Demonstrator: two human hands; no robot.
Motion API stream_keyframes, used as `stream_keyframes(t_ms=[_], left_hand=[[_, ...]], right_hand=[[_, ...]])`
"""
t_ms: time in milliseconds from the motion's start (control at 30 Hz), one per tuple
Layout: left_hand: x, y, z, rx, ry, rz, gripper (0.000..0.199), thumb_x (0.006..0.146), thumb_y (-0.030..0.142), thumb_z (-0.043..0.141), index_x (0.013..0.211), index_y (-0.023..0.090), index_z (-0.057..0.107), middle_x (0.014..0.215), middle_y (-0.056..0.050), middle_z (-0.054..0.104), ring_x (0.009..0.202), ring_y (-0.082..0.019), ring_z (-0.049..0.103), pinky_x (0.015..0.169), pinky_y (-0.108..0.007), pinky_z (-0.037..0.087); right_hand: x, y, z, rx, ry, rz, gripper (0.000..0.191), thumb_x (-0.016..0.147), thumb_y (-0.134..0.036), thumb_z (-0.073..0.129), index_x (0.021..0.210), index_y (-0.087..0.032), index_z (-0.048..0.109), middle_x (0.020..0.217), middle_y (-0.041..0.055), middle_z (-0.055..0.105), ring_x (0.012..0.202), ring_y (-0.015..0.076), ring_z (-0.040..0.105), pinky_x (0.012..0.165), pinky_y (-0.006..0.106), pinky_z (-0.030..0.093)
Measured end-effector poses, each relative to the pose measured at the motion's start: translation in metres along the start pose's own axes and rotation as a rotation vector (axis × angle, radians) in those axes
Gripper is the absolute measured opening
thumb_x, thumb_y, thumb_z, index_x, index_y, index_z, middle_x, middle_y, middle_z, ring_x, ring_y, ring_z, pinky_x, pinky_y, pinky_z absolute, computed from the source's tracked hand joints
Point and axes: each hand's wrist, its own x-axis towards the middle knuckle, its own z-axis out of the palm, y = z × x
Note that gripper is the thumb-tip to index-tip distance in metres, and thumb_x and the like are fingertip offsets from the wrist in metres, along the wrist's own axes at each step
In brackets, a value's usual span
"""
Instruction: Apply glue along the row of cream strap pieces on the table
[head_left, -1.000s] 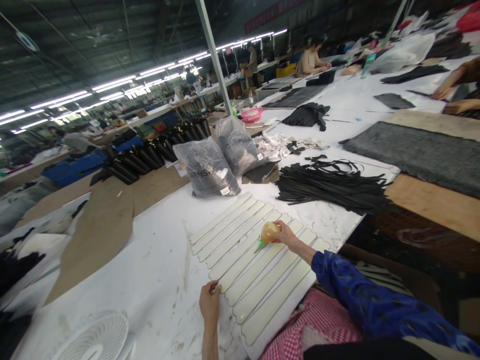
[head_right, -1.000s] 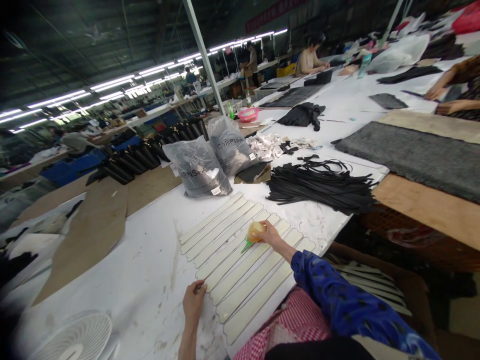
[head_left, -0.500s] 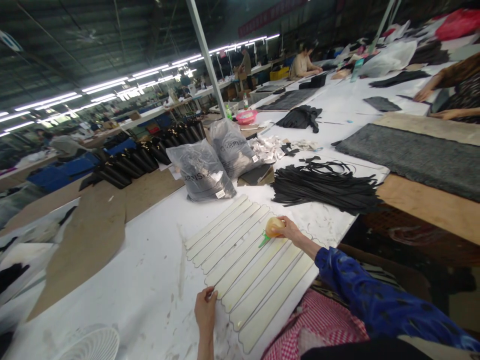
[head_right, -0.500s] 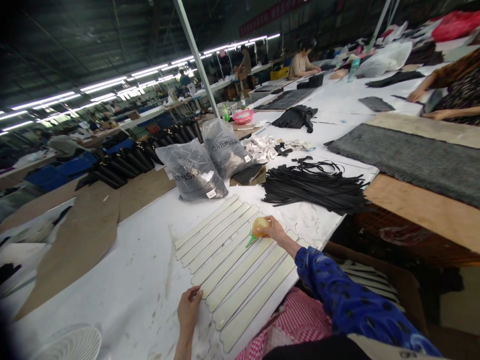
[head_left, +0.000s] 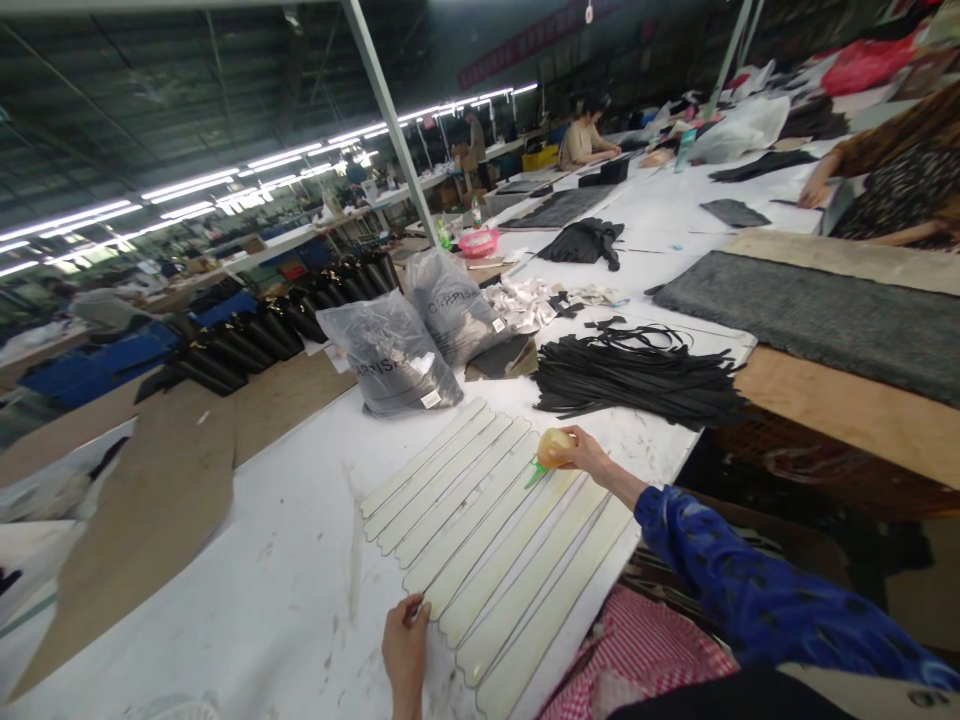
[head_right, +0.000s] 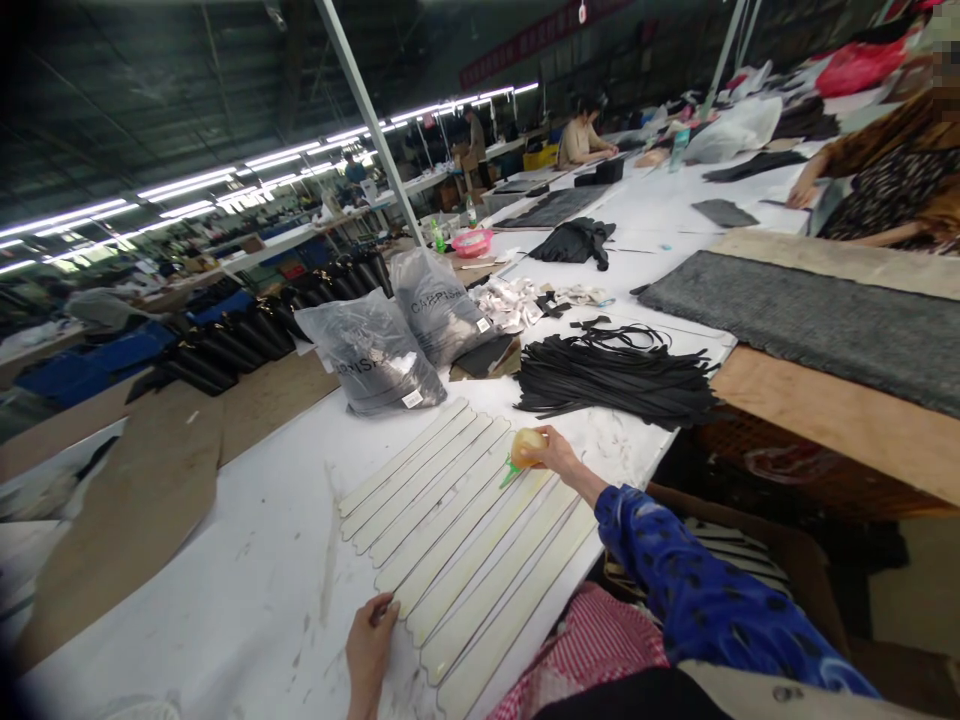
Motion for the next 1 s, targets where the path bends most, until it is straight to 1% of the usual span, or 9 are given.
stream_keyframes(t_ms=[133, 233, 333, 467, 567, 667, 767, 933, 1000], left_hand=[[0.002, -0.001, 0.0, 0.004, -0.005, -0.004, 0.052, 0.059, 0.056, 0.054, 0.091, 0.016, 0.065, 0.09, -0.011, 0.067, 0.087, -0.027, 0.065, 0.083, -0.039, 0.05], [0.002, -0.003, -0.001, 0.011, -0.006, -0.011, 0.051, 0.059, 0.056, 0.055, 0.091, 0.017, 0.066, 0.09, -0.01, 0.067, 0.084, -0.028, 0.065, 0.081, -0.04, 0.05], [0.002, -0.005, 0.0, 0.012, -0.008, -0.01, 0.05, 0.06, 0.055, 0.055, 0.091, 0.018, 0.066, 0.091, -0.01, 0.067, 0.086, -0.028, 0.065, 0.081, -0.039, 0.05], [0.003, -0.006, 0.0, -0.009, -0.013, -0.026, 0.051, 0.058, 0.056, 0.056, 0.091, 0.018, 0.066, 0.091, -0.01, 0.067, 0.087, -0.028, 0.065, 0.082, -0.039, 0.05], [0.004, -0.002, -0.001, -0.016, -0.022, -0.048, 0.054, 0.056, 0.057, 0.057, 0.09, 0.017, 0.066, 0.091, -0.01, 0.067, 0.086, -0.028, 0.065, 0.083, -0.04, 0.05], [0.003, 0.003, -0.002, -0.023, -0.017, -0.051, 0.056, 0.054, 0.058, 0.056, 0.089, 0.015, 0.067, 0.091, -0.011, 0.067, 0.086, -0.029, 0.065, 0.084, -0.04, 0.049], [0.002, 0.007, -0.004, -0.04, -0.026, -0.072, 0.059, 0.051, 0.058, 0.057, 0.089, 0.014, 0.067, 0.091, -0.012, 0.067, 0.086, -0.029, 0.064, 0.084, -0.04, 0.049], [0.002, 0.008, -0.006, -0.066, -0.035, -0.084, 0.059, 0.049, 0.059, 0.058, 0.087, 0.014, 0.067, 0.09, -0.012, 0.067, 0.087, -0.03, 0.064, 0.085, -0.041, 0.049], [0.004, 0.006, -0.006, -0.065, -0.049, -0.092, 0.058, 0.049, 0.058, 0.059, 0.087, 0.015, 0.067, 0.091, -0.012, 0.067, 0.088, -0.03, 0.064, 0.086, -0.041, 0.049]], right_hand=[[0.003, -0.005, -0.009, -0.01, 0.007, -0.003, 0.054, 0.054, -0.021, 0.083, 0.098, -0.021, 0.052, 0.083, 0.0006, 0.063, 0.08, 0.0254, 0.066, 0.072, 0.051, 0.056], [0.0, -0.007, -0.01, -0.003, -0.031, -0.007, 0.053, 0.055, -0.024, 0.083, 0.097, -0.021, 0.052, 0.085, 0.0012, 0.064, 0.079, 0.0243, 0.066, 0.072, 0.048, 0.057], [-0.005, -0.003, -0.003, 0.008, -0.09, -0.002, 0.054, 0.054, -0.025, 0.083, 0.097, -0.021, 0.052, 0.088, 0.0015, 0.064, 0.079, 0.0237, 0.066, 0.07, 0.045, 0.057], [-0.007, 0.008, 0.011, -0.005, -0.106, 0.012, 0.058, 0.052, -0.025, 0.084, 0.1, -0.021, 0.051, 0.085, 0.0013, 0.064, 0.081, 0.0247, 0.066, 0.066, 0.042, 0.058], [-0.003, 0.011, 0.012, -0.018, -0.118, 0.0, 0.06, 0.052, -0.026, 0.085, 0.102, -0.021, 0.051, 0.086, 0.0022, 0.064, 0.083, 0.0248, 0.066, 0.065, 0.04, 0.058], [0.003, 0.007, 0.005, -0.036, -0.094, -0.014, 0.06, 0.052, -0.026, 0.085, 0.101, -0.02, 0.052, 0.087, 0.0026, 0.063, 0.082, 0.0246, 0.065, 0.064, 0.041, 0.058], [0.006, -0.001, -0.007, -0.038, -0.071, -0.037, 0.057, 0.054, -0.026, 0.084, 0.101, -0.02, 0.052, 0.09, 0.0024, 0.063, 0.082, 0.0238, 0.066, 0.067, 0.043, 0.058], [0.009, -0.01, -0.024, -0.06, -0.01, -0.045, 0.053, 0.056, -0.024, 0.083, 0.098, -0.021, 0.052, 0.082, 0.0013, 0.065, 0.08, 0.0243, 0.066, 0.069, 0.045, 0.058], [0.011, -0.012, -0.029, -0.059, 0.007, -0.051, 0.052, 0.056, -0.025, 0.083, 0.098, -0.021, 0.052, 0.082, 0.0015, 0.065, 0.079, 0.0245, 0.067, 0.069, 0.045, 0.058]])
